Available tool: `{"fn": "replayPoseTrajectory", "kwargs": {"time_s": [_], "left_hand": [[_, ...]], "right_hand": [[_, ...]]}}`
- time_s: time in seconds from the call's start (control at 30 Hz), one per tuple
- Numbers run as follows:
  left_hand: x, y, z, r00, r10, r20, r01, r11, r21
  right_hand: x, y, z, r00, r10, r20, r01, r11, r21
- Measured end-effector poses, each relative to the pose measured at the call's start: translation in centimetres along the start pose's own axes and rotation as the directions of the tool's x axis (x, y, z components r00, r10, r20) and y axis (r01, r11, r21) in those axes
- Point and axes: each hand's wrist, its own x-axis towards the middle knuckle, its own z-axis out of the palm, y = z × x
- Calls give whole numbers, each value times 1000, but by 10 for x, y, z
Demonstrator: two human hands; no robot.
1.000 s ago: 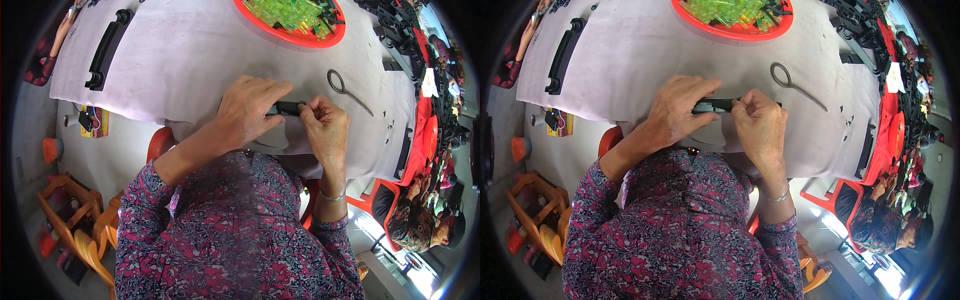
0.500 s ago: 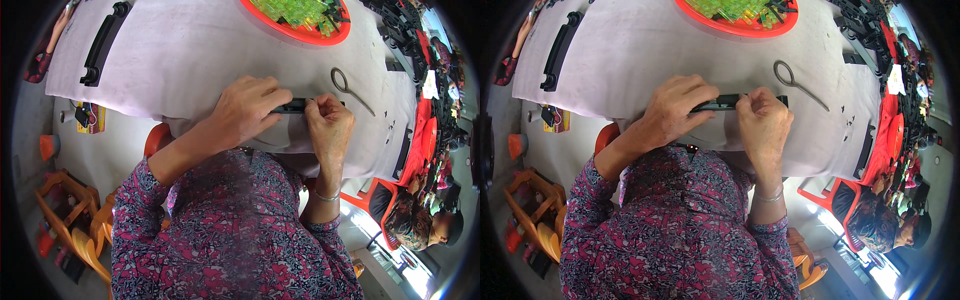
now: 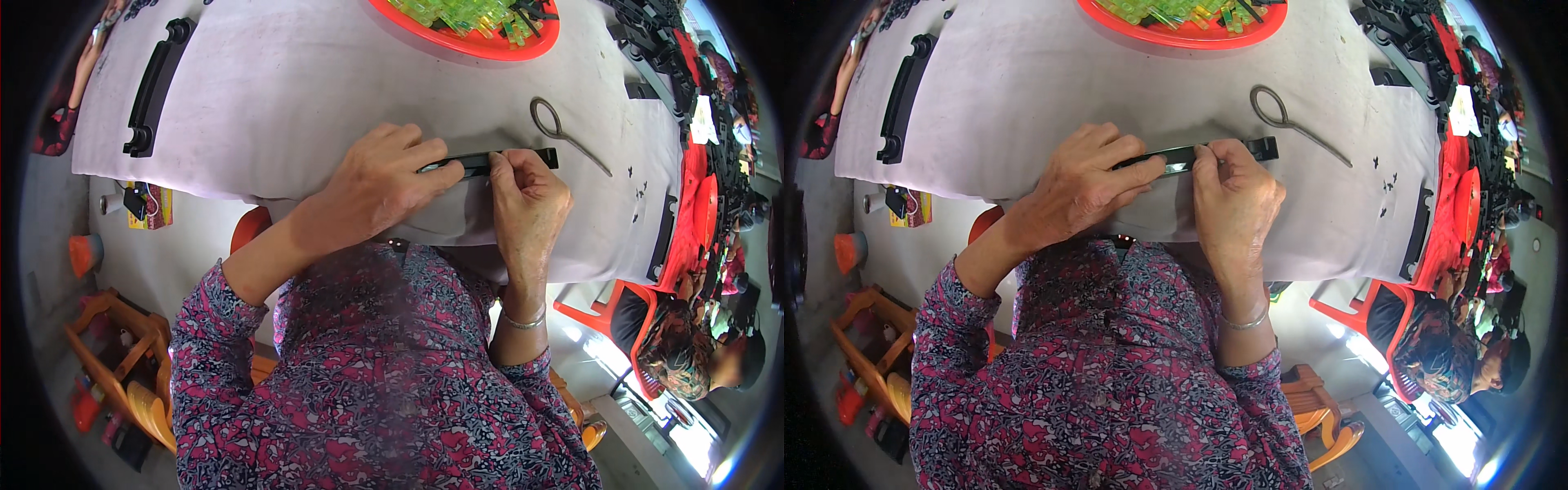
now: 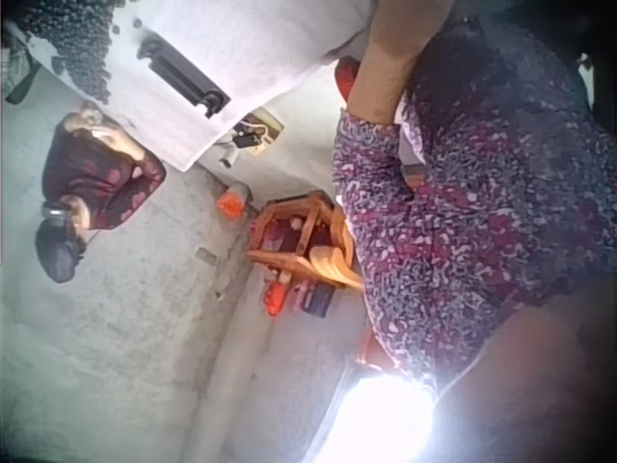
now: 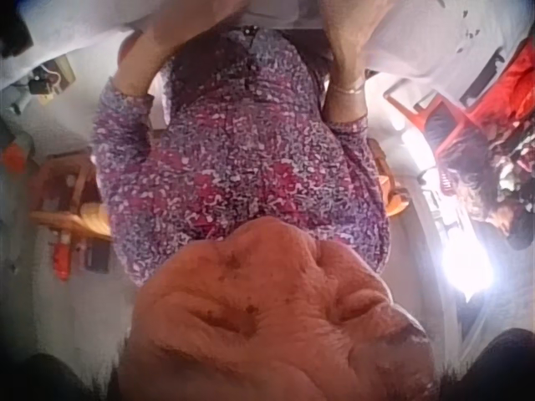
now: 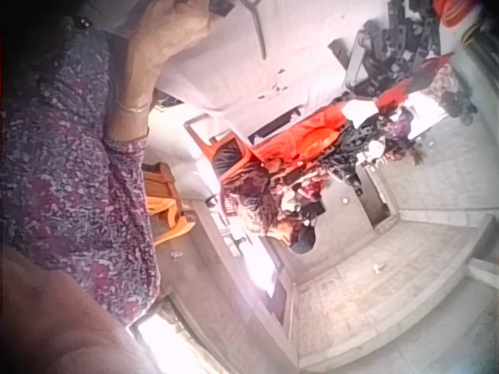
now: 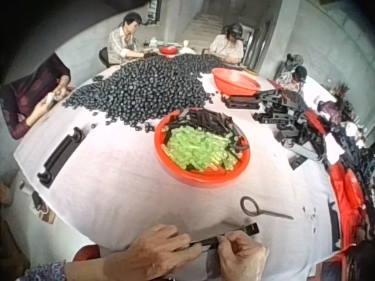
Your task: Assembling small plastic components into a black housing unit using hands and a metal hook tool.
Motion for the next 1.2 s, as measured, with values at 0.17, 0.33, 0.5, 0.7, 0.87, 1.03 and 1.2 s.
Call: {"fn": "replayPoseTrajectory", "kwargs": {"time_s": [0.17,0.33,0.5,0.7,0.87,1.03,1.2], "left_hand": [[0,-2,4,1000,26,-8,-26,1000,10],[1,1,4,1000,15,-8,-15,1000,25],[0,3,5,1000,2,-2,-2,1000,24],[0,2,6,1000,7,-26,-7,1000,6],[-3,1,8,999,-11,-38,11,1000,-2],[-7,-3,6,999,-2,-51,-1,999,-48],[-7,-5,7,998,18,-56,-22,997,-78]], "right_hand": [[-3,8,2,997,-68,-24,69,997,40],[-12,12,0,996,-85,20,84,995,60],[-21,20,-4,998,-13,57,7,993,114],[-11,14,-8,773,-629,86,633,753,-181],[-2,19,-2,729,-671,137,684,703,-194],[0,22,-2,718,-681,144,696,696,-178],[7,20,-7,669,-720,184,743,645,-178]]}}
